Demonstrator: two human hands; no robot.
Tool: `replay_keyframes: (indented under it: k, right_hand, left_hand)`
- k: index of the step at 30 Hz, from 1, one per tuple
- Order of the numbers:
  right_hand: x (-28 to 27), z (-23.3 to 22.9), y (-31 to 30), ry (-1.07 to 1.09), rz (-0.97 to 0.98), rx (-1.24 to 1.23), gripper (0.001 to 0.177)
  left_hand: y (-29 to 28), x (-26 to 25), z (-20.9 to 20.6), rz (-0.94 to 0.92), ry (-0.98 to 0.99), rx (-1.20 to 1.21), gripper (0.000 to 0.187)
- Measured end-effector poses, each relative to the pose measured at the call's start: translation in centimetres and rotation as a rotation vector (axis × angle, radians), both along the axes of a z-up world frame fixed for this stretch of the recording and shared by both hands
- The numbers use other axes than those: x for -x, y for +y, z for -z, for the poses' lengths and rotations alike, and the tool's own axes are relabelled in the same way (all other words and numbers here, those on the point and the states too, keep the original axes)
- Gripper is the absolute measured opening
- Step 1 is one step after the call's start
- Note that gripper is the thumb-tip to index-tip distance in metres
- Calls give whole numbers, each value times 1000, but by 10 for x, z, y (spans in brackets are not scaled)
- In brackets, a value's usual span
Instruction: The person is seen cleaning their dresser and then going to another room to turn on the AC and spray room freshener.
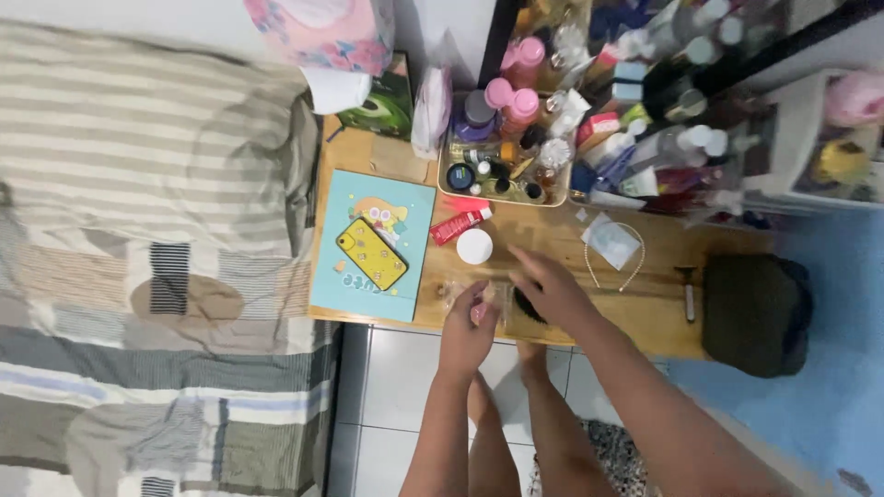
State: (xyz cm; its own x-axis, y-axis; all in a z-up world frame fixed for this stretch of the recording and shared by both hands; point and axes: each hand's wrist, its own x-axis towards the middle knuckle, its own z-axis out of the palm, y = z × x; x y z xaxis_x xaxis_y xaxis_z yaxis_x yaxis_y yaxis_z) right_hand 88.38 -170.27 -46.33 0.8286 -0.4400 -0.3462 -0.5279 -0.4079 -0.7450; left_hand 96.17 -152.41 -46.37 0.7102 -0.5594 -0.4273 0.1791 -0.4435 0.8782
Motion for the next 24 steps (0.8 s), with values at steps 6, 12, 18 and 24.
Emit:
replay_keyframes:
  k: [6, 12, 18, 24]
  right_hand:
    - [-65, 89, -72, 6, 297, 31, 48]
    - [-124, 133, -131, -208, 286, 392, 33]
    - [-160, 92, -127, 10, 138, 580, 50]
    - [-167, 118, -121, 200, 1, 711, 55]
  left_hand:
    - [-34, -35, 74, 38, -298, 12, 47]
    - [-68, -66, 110, 159, -407, -260, 71]
    - [-87, -69, 132, 367, -350, -536, 90]
    - [-89, -68, 136, 326, -359, -529, 80]
